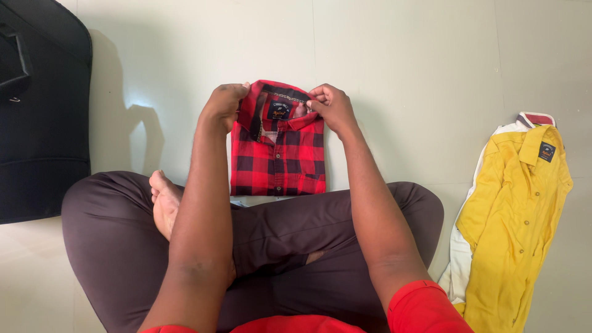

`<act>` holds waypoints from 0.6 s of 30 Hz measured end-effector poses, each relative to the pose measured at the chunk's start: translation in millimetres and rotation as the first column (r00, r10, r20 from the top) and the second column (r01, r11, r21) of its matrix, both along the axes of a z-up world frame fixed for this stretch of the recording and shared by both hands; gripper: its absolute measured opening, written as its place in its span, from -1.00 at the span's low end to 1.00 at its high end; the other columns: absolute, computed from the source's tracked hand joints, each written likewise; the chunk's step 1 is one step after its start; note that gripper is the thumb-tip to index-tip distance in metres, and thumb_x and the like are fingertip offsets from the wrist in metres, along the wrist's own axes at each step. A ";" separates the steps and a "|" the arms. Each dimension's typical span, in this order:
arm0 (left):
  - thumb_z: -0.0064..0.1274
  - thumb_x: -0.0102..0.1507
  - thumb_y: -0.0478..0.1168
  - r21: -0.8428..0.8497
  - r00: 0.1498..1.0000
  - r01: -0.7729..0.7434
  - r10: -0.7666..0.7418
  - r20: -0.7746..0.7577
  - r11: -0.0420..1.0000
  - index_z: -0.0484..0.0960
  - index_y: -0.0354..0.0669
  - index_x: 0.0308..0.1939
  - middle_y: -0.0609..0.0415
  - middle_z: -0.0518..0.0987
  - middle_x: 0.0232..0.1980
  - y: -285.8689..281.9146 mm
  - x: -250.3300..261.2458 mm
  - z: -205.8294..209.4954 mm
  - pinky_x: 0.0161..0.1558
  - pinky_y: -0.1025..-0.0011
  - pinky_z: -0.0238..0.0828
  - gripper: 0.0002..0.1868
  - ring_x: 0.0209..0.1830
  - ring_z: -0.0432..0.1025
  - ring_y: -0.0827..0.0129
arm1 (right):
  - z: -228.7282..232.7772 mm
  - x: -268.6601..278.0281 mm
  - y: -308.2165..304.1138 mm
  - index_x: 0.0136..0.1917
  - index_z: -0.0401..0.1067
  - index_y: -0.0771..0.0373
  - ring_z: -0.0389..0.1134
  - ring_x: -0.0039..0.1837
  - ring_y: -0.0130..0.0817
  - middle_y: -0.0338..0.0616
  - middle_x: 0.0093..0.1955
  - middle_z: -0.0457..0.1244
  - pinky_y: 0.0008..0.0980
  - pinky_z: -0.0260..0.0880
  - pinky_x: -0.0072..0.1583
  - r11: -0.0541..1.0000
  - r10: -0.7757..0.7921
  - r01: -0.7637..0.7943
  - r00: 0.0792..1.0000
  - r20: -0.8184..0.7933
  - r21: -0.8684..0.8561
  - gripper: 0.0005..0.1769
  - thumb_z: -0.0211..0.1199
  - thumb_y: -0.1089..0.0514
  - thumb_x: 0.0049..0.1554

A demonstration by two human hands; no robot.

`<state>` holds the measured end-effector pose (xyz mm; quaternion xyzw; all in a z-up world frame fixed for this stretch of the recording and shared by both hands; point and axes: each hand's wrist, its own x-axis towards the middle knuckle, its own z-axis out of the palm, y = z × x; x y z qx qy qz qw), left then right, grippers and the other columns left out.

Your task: The person folds a red and black checkered shirt on the floor and then places it into a black bag.

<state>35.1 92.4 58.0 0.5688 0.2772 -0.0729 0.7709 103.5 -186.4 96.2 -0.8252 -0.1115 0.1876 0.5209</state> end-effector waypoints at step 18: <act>0.34 0.14 -0.17 0.973 0.984 -0.075 -0.141 0.108 0.218 0.73 -0.18 -0.26 -0.06 0.42 -0.04 -49.7 -10.9 39.6 -0.09 0.09 0.41 -0.81 -0.02 0.33 0.01 | -2.7 0.1 0.2 -0.02 0.54 0.31 0.36 -0.18 -0.51 -0.25 -0.22 0.34 -0.43 0.47 -0.09 0.995 -0.098 0.099 0.994 -0.038 0.025 -0.76 0.17 0.10 0.27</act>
